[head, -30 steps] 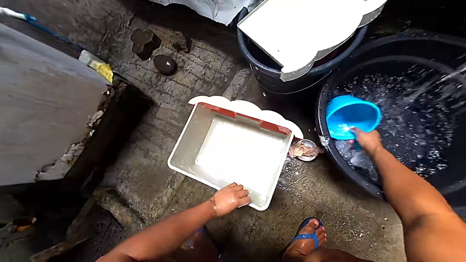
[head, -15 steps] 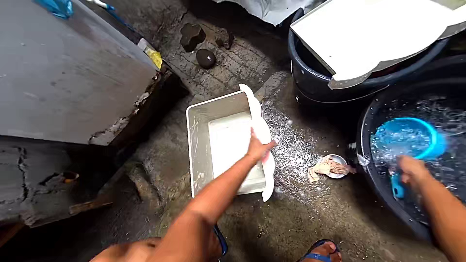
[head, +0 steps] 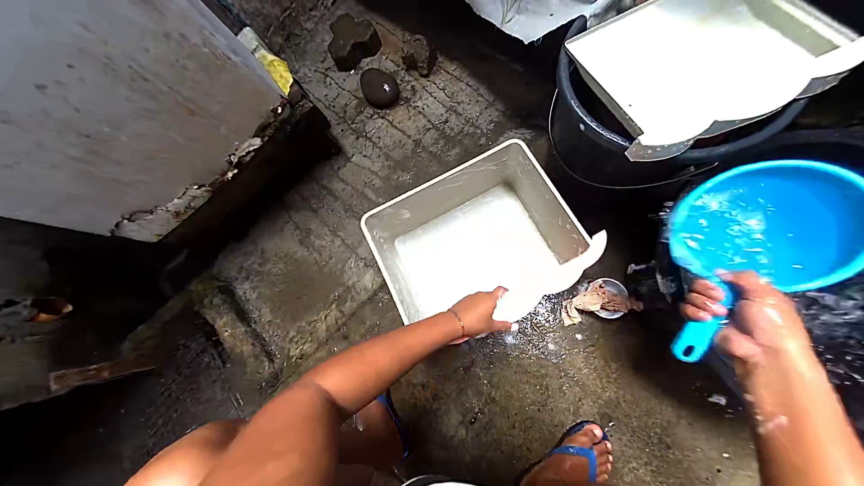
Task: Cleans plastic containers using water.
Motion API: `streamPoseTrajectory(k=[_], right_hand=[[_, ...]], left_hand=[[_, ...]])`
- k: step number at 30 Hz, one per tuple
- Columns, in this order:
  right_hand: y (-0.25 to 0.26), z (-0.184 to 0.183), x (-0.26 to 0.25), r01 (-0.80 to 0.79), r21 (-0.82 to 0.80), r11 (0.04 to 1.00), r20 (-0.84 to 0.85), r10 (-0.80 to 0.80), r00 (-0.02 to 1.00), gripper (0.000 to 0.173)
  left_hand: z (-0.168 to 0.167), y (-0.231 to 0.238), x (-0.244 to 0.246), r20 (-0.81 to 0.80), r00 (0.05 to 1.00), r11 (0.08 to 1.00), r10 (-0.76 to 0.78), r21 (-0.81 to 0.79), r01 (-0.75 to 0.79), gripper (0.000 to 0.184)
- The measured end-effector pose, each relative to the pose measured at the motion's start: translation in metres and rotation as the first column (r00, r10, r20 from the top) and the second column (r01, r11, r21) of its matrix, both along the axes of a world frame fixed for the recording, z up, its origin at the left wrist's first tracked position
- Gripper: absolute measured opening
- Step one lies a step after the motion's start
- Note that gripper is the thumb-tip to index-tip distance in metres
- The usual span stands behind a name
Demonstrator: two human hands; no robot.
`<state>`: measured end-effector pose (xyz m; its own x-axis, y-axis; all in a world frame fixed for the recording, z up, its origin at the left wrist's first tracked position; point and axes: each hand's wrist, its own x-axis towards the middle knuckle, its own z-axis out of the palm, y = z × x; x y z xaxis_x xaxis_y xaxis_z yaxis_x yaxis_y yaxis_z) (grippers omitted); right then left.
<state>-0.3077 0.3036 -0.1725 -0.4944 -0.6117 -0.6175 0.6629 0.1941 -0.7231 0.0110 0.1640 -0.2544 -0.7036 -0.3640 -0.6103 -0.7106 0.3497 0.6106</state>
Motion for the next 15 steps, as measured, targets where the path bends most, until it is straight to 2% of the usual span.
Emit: streamPoseTrajectory(k=[4,6,8,10,12,13,15], right_hand=[[-0.037,-0.007,0.058,-0.056,-0.157,0.986,-0.062,0.046,0.997,0.040],[-0.057,-0.020,0.083,-0.109,-0.181,0.978,-0.129,0.086,0.988,0.037],[-0.074,-0.035,0.105,-0.188,-0.165,0.968,-0.241,0.146,0.960,0.032],[-0.092,-0.049,0.123,-0.293,-0.088,0.952,-0.382,0.240,0.892,0.025],[-0.110,-0.058,0.141,-0.388,0.000,0.922,-0.516,0.333,0.789,0.020],[-0.120,-0.060,0.151,-0.407,0.017,0.913,-0.563,0.345,0.751,0.026],[-0.144,-0.057,0.171,-0.462,0.026,0.886,-0.633,0.372,0.678,0.058]], left_hand=[[0.005,-0.012,-0.044,-0.236,0.960,0.987,0.148,-0.020,-0.157,0.044],[0.009,-0.023,-0.066,-0.259,0.934,0.969,0.248,0.052,-0.243,0.035],[0.002,-0.036,-0.074,-0.187,0.937,0.956,0.294,0.072,-0.285,0.029],[-0.010,-0.051,-0.064,-0.074,0.970,0.971,0.233,-0.036,-0.236,0.031],[-0.011,-0.069,-0.042,0.052,0.988,0.972,0.144,-0.193,-0.132,0.043],[-0.006,-0.077,-0.028,0.102,0.978,0.961,0.182,-0.228,-0.155,0.051],[0.003,-0.097,-0.003,0.215,0.965,0.938,0.146,-0.339,-0.066,0.053]])
